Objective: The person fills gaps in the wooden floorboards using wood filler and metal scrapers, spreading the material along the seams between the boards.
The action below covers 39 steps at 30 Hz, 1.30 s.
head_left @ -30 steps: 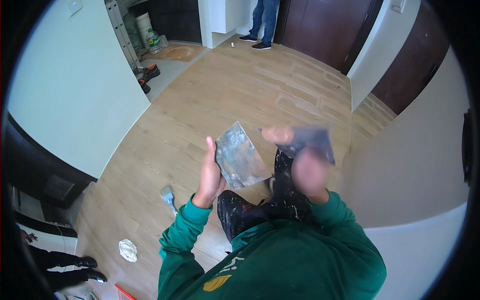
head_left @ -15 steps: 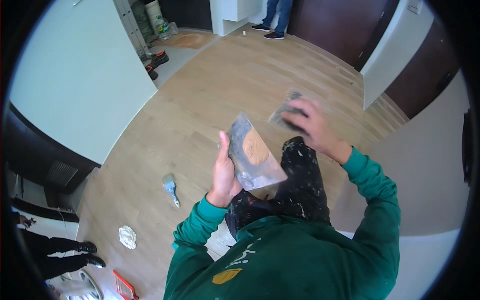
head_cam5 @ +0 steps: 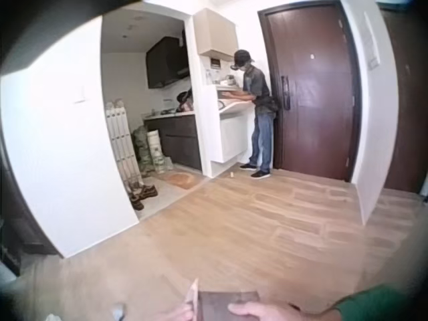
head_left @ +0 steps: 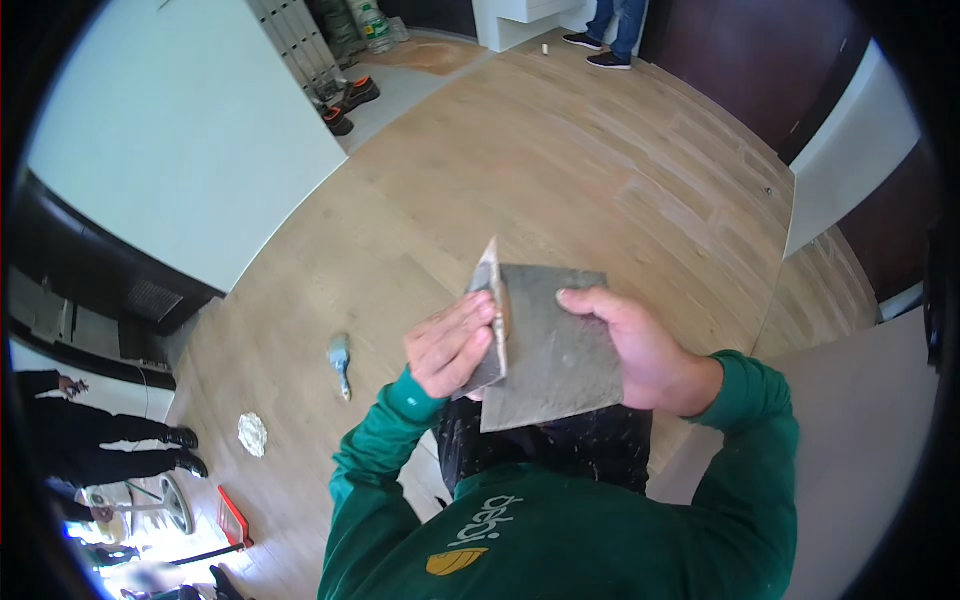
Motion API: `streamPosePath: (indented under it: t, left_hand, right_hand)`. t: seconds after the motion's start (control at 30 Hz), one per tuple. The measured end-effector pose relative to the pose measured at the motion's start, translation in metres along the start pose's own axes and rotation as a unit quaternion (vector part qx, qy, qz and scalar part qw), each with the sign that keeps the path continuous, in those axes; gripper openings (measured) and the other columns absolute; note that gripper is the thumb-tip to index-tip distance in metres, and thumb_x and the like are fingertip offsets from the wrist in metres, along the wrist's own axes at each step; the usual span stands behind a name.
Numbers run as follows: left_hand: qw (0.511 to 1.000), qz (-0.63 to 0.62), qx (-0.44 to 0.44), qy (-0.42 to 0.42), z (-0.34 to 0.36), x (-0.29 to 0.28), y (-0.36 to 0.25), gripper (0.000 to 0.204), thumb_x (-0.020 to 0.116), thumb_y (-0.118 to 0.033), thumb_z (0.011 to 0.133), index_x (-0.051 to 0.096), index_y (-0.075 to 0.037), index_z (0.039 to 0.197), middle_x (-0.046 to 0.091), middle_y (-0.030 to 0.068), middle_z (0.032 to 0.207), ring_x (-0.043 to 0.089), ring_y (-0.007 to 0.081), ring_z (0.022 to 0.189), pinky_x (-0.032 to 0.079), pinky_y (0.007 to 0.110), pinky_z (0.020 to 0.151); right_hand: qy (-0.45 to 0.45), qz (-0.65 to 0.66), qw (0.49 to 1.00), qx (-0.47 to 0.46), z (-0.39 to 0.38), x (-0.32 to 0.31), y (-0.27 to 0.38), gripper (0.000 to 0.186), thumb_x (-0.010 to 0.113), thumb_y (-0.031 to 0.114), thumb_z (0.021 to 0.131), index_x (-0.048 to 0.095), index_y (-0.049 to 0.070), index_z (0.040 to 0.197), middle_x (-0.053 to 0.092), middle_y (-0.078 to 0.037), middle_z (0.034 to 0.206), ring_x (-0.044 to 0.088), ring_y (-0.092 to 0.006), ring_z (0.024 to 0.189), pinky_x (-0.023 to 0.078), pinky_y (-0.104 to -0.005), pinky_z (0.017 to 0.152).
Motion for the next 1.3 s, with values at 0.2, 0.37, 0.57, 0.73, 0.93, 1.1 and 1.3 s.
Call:
streamPosePath:
  t: [0.2,0.37,0.57,0.73,0.93,1.1,1.3]
  left_hand:
    - [0.978,0.071,-0.136,0.141,-0.018,0.094,0.048,0.038,0.053,-0.029,0.098,0.063,0.007,0.107,0.066,0.0243,0.107,0.067,0.0358,0.099,0.057,0.038,0.079]
    - [0.477,-0.406,-0.707,-0.328,-0.142,0.178,0.081,0.046,0.043,-0.047,0.1,0.057,-0.006,0.116,0.064,0.0073,0.094,0.063,0.0194,0.084,0.052,0.035,0.076]
    - [0.314,-0.532,-0.69,-0.378,-0.275,0.172,0.063,0.037,0.047,-0.043,0.099,0.063,-0.01,0.106,0.066,0.0023,0.082,0.063,0.0128,0.068,0.054,0.028,0.054]
    - [0.137,-0.503,-0.708,-0.476,-0.366,0.147,0.021,0.034,0.048,-0.041,0.1,0.062,-0.011,0.093,0.063,0.0017,0.074,0.063,0.0113,0.064,0.051,0.024,0.049]
    - [0.165,-0.5,-0.651,-0.546,-0.411,0.13,-0.002,0.032,0.045,-0.035,0.102,0.063,-0.01,0.097,0.064,0.0013,0.083,0.066,0.0137,0.075,0.053,0.024,0.055]
    - [0.156,-0.503,-0.641,-0.559,-0.415,0.129,-0.007,0.039,0.042,-0.038,0.103,0.065,-0.006,0.105,0.066,0.0044,0.088,0.066,0.0155,0.081,0.055,0.028,0.064]
    - [0.151,-0.499,-0.634,-0.571,-0.41,0.132,-0.005,0.041,0.04,-0.039,0.103,0.064,-0.006,0.106,0.064,0.0038,0.089,0.064,0.0147,0.082,0.055,0.029,0.069]
  right_hand:
    - [0.024,0.074,0.996,-0.031,0.024,-0.1,0.071,0.034,0.053,0.022,0.093,0.057,0.0,0.118,0.067,-0.013,0.109,0.067,-0.0236,0.096,0.054,-0.0404,0.087]
    - [-0.061,0.112,0.98,-0.15,0.044,-0.252,0.151,0.035,0.058,0.021,0.09,0.058,0.001,0.118,0.067,-0.014,0.108,0.068,-0.0276,0.094,0.054,-0.0448,0.088]
    - [-0.101,0.083,0.951,-0.281,0.064,-0.491,0.202,0.038,0.057,0.009,0.083,0.055,-0.003,0.119,0.065,-0.015,0.112,0.065,-0.0288,0.101,0.051,-0.0438,0.095]
    - [-0.176,0.017,0.963,-0.206,0.114,-0.621,0.202,0.037,0.057,0.008,0.082,0.056,-0.003,0.117,0.065,-0.013,0.109,0.065,-0.0283,0.098,0.051,-0.0403,0.092]
    - [-0.364,-0.394,0.832,-0.141,0.187,-0.693,0.254,0.029,0.057,0.008,0.081,0.063,0.0,0.108,0.066,-0.011,0.107,0.064,-0.0245,0.095,0.049,-0.0401,0.083]
    - [-0.318,-0.777,0.498,-0.218,0.248,-0.645,0.27,0.028,0.054,0.002,0.076,0.068,0.003,0.099,0.064,-0.012,0.103,0.059,-0.0306,0.103,0.049,-0.0431,0.082]
    - [-0.367,-0.806,0.418,-0.202,0.273,-0.639,0.243,0.032,0.056,0.003,0.075,0.068,0.006,0.105,0.06,-0.011,0.103,0.056,-0.0328,0.102,0.049,-0.0423,0.087]
Point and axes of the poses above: each hand's wrist, its own z-axis towards the middle knuckle, its own x-axis out of the palm, y = z × x, the point moved 6 cm from there along z, towards the middle knuckle
